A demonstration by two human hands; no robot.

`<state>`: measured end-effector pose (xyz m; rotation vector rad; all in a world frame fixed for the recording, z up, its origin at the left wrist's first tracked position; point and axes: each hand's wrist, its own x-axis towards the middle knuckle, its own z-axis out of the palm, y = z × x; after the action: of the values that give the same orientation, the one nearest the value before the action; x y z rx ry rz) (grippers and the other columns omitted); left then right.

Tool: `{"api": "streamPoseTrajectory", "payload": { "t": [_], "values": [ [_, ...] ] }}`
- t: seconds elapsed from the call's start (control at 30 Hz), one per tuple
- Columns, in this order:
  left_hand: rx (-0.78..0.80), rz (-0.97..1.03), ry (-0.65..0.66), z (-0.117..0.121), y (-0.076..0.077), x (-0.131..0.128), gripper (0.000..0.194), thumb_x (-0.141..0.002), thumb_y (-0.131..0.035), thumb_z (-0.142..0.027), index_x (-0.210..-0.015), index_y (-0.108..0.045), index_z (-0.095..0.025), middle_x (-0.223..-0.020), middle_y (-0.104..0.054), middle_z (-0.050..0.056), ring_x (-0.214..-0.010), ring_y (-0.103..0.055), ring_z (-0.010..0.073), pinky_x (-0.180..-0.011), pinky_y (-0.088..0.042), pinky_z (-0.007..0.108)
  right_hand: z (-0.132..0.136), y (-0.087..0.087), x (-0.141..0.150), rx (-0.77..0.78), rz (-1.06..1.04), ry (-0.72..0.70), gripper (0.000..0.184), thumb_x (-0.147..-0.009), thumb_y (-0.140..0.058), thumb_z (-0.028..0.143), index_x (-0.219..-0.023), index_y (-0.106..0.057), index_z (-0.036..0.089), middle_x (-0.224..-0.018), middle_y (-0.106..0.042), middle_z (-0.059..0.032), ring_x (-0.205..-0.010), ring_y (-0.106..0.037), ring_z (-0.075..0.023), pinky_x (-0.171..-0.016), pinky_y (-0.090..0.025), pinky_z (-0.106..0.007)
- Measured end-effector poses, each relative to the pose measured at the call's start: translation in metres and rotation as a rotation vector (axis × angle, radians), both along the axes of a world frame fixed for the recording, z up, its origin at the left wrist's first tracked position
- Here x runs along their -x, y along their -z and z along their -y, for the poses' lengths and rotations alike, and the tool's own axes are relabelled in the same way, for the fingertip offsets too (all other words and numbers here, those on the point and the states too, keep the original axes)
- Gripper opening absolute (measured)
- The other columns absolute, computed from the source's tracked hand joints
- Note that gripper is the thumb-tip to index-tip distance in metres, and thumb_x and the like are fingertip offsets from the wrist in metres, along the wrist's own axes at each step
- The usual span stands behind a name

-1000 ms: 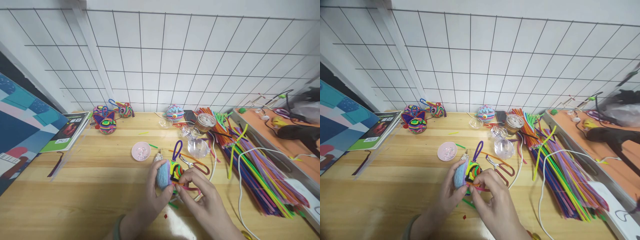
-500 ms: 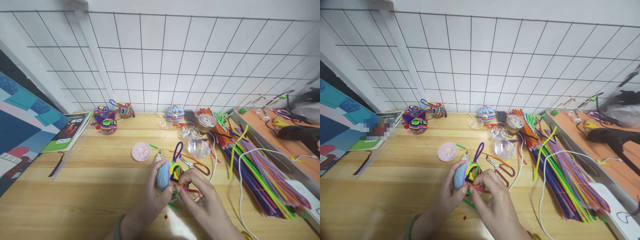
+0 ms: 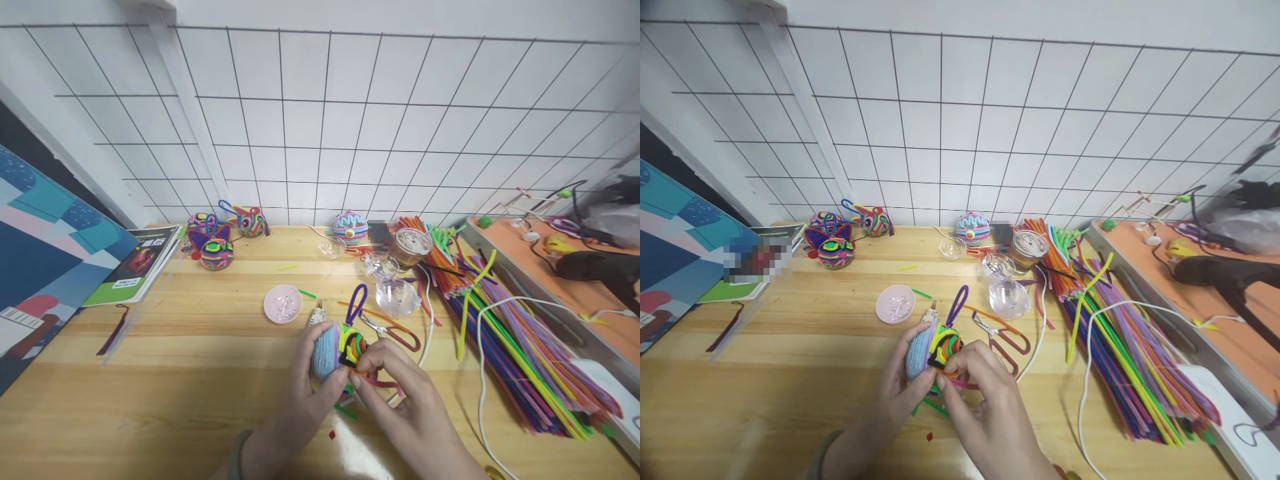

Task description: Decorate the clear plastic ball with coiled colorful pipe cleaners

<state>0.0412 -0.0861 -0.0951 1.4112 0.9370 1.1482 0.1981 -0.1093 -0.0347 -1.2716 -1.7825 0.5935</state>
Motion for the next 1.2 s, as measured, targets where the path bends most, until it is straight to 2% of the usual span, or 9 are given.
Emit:
{"api": "streamPoseTrajectory", "payload": {
  "t": [0.3,0.5,0.57,0.67,0.8,0.9,0.97,1.07,1.2],
  "values": [
    [-0.077,-0.020,-0.093,-0.002,-0.001,-0.002,0.046,-0.082,-0.057,-0.022,-0.127,-0.046,-0.023,-0.126,-0.055,0.011,-0.115,-0.054,0.0295,-0.100,-0.041,0.048,0.002,0.000,-0.002,0.037,-0.005,-0.053,0.006,-0.090,-0.055,0.018,-0.088,-0.058,0.023,-0.082,-0.059,-0.0018,-0.077,-0.060,-0.0162,-0.066,-0.050,-0.026],
    [-0.110,-0.031,-0.280,-0.008,-0.007,0.011,0.046,-0.082,-0.058,-0.023,-0.127,-0.047,-0.025,-0.129,-0.052,0.009,-0.119,-0.052,0.0284,-0.103,-0.040,0.046,0.006,0.004,-0.015,-0.238,0.030,0.073,0.025,-0.086,-0.058,0.010,-0.107,-0.060,0.022,-0.108,-0.057,-0.0095,-0.105,-0.057,-0.0218,-0.086,-0.049,-0.034],
    [-0.099,-0.015,-0.383,-0.013,-0.015,0.018,0.046,-0.081,-0.060,-0.024,-0.125,-0.048,-0.025,-0.127,-0.052,0.009,-0.117,-0.053,0.0275,-0.102,-0.041,0.044,0.008,0.004,-0.019,-0.318,0.043,0.073,0.026,-0.085,-0.056,0.005,-0.105,-0.059,0.021,-0.102,-0.059,-0.0089,-0.100,-0.058,-0.0211,-0.083,-0.050,-0.033],
    [-0.101,0.053,-0.521,-0.019,-0.028,0.027,0.045,-0.079,-0.063,-0.027,-0.123,-0.049,-0.023,-0.124,-0.054,0.009,-0.111,-0.057,0.0265,-0.093,-0.049,0.040,0.012,0.008,-0.023,-0.289,0.108,-0.010,0.019,-0.086,-0.055,0.004,-0.096,-0.058,0.020,-0.083,-0.063,-0.0047,-0.080,-0.062,-0.0179,-0.068,-0.052,-0.029],
    [-0.087,0.114,-0.553,-0.023,-0.034,0.033,0.047,-0.079,-0.064,-0.030,-0.123,-0.048,-0.023,-0.119,-0.056,0.008,-0.102,-0.062,0.0249,-0.086,-0.054,0.038,0.011,0.025,-0.026,-0.148,0.286,-0.051,0.011,-0.092,-0.050,0.015,-0.087,-0.059,0.020,-0.077,-0.065,-0.0036,-0.069,-0.063,-0.0169,-0.060,-0.053,-0.028],
    [-0.087,0.125,-0.571,-0.023,-0.032,0.033,0.047,-0.080,-0.065,-0.031,-0.123,-0.047,-0.023,-0.119,-0.056,0.008,-0.103,-0.061,0.0245,-0.090,-0.053,0.039,0.002,0.046,-0.037,-0.110,0.525,-0.007,0.017,-0.094,-0.046,0.019,-0.092,-0.063,0.020,-0.085,-0.068,-0.0069,-0.078,-0.066,-0.0204,-0.068,-0.055,-0.033],
    [-0.091,0.112,-0.581,-0.022,-0.031,0.032,0.048,-0.080,-0.064,-0.031,-0.124,-0.047,-0.023,-0.120,-0.054,0.008,-0.105,-0.060,0.0245,-0.093,-0.051,0.040,-0.008,0.061,-0.049,-0.126,0.683,0.109,0.019,-0.094,-0.046,0.022,-0.098,-0.064,0.019,-0.095,-0.069,-0.0096,-0.089,-0.066,-0.0238,-0.078,-0.054,-0.038],
    [-0.099,0.067,-0.583,-0.021,-0.029,0.032,0.051,-0.080,-0.064,-0.029,-0.126,-0.045,-0.022,-0.123,-0.052,0.009,-0.108,-0.058,0.0253,-0.095,-0.050,0.042,-0.024,0.081,-0.065,-0.107,0.734,0.229,0.021,-0.092,-0.047,0.023,-0.101,-0.064,0.015,-0.101,-0.068,-0.0162,-0.092,-0.065,-0.0299,-0.079,-0.051,-0.045],
    [-0.166,-0.048,-0.617,-0.022,-0.027,0.031,0.054,-0.078,-0.064,-0.026,-0.128,-0.044,-0.021,-0.126,-0.051,0.011,-0.111,-0.057,0.0270,-0.094,-0.050,0.042,-0.034,0.095,-0.070,-0.047,0.755,0.275,0.022,-0.090,-0.043,0.017,-0.091,-0.065,0.015,-0.089,-0.069,-0.0156,-0.081,-0.066,-0.0280,-0.075,-0.051,-0.041]
  ]
}}
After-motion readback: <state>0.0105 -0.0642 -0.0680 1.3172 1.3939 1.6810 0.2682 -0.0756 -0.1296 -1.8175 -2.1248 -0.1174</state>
